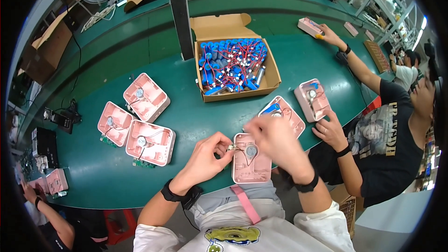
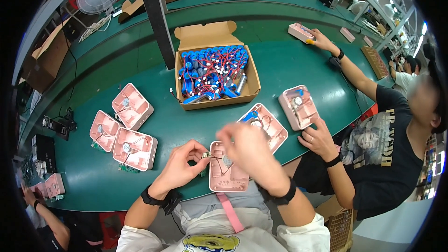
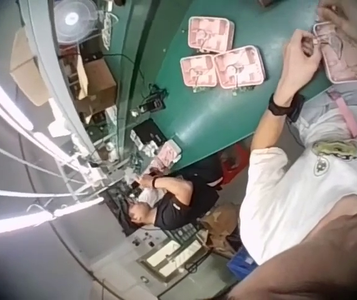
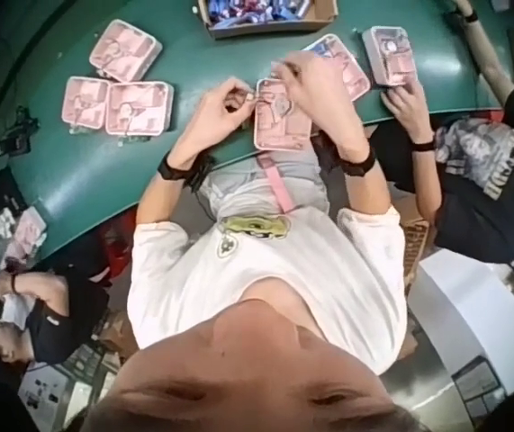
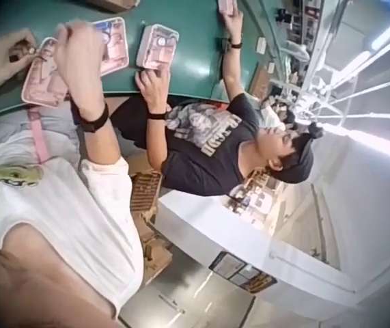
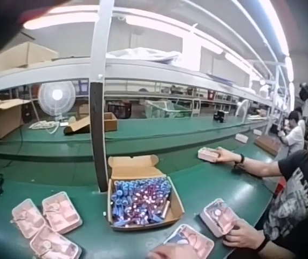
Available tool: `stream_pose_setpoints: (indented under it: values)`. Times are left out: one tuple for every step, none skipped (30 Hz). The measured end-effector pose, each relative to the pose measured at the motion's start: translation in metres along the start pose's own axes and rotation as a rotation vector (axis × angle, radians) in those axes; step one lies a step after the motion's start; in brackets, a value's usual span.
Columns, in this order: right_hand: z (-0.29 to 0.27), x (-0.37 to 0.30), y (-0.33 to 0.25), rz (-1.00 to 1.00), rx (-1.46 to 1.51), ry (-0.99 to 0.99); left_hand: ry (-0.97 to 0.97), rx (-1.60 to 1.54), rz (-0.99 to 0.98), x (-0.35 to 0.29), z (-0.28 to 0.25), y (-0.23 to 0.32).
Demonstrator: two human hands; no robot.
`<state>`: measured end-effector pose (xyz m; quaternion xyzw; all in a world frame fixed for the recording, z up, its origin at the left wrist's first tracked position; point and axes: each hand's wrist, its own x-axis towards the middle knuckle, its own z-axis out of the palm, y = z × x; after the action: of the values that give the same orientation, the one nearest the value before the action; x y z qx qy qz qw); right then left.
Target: Assembling small electronic components into plastic housings on a production line.
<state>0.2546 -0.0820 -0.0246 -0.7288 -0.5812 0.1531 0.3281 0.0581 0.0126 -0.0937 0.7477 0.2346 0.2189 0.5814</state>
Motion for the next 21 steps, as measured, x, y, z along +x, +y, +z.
stream_pose_setpoints:
  values:
    - [-0.009, 0.016, -0.001, -0.009, -0.025, 0.067, -0.018, -0.022, -0.042, -0.001, -0.001, 0.000]
    - [-0.013, 0.031, -0.001, -0.017, -0.085, 0.126, -0.041, -0.046, -0.081, -0.001, 0.000, 0.001]
    - [-0.012, 0.048, -0.003, -0.028, -0.141, 0.181, -0.038, -0.042, -0.079, -0.003, 0.000, 0.000]
    - [-0.009, 0.065, 0.001, -0.026, -0.149, 0.196, -0.060, -0.055, -0.097, -0.001, 0.001, 0.003]
    - [0.000, 0.081, 0.011, -0.034, -0.249, 0.206, -0.081, -0.067, -0.115, 0.000, 0.003, 0.005]
    - [0.008, 0.093, 0.018, -0.045, -0.347, 0.214, -0.098, -0.075, -0.134, 0.003, 0.002, 0.005]
    - [0.012, 0.098, 0.018, -0.051, -0.349, 0.228, -0.099, -0.068, -0.120, 0.004, 0.001, 0.005]
    - [0.015, 0.101, 0.017, -0.028, -0.355, 0.206, -0.105, -0.065, -0.115, 0.002, 0.001, 0.004]
    - [0.017, 0.105, 0.016, -0.011, -0.358, 0.176, -0.105, -0.065, -0.115, -0.001, 0.002, 0.002]
    - [0.018, 0.107, 0.017, 0.008, -0.362, 0.146, -0.104, -0.065, -0.115, -0.002, 0.002, 0.001]
    - [0.017, 0.109, 0.020, -0.001, -0.365, 0.154, -0.100, -0.061, -0.104, -0.001, 0.002, 0.000]
    - [0.015, 0.109, 0.025, -0.035, -0.336, 0.211, -0.094, -0.046, -0.094, -0.003, 0.002, -0.002]
    - [0.011, 0.108, 0.030, -0.069, -0.305, 0.267, -0.088, -0.031, -0.085, -0.004, 0.002, -0.004]
    - [0.005, 0.108, 0.029, -0.102, -0.270, 0.329, -0.085, -0.011, -0.074, -0.003, 0.002, -0.004]
    - [0.000, 0.106, 0.029, -0.109, -0.274, 0.333, -0.081, -0.011, -0.066, -0.003, 0.003, -0.003]
    - [-0.004, 0.103, 0.027, -0.074, -0.200, 0.307, -0.080, 0.001, -0.051, -0.004, 0.003, -0.002]
    - [-0.008, 0.101, 0.023, -0.040, -0.121, 0.278, -0.076, 0.015, -0.042, -0.004, 0.003, -0.003]
    - [-0.011, 0.098, 0.019, -0.005, -0.043, 0.248, -0.073, 0.028, -0.033, -0.004, 0.004, -0.003]
    - [-0.015, 0.097, 0.014, -0.010, -0.042, 0.248, -0.069, 0.030, -0.031, -0.003, 0.003, -0.003]
    - [-0.018, 0.095, 0.009, 0.008, 0.160, 0.274, -0.062, 0.037, -0.017, -0.002, 0.004, -0.004]
    - [-0.022, 0.093, 0.004, 0.028, 0.363, 0.298, -0.055, 0.044, -0.004, -0.001, 0.004, -0.004]
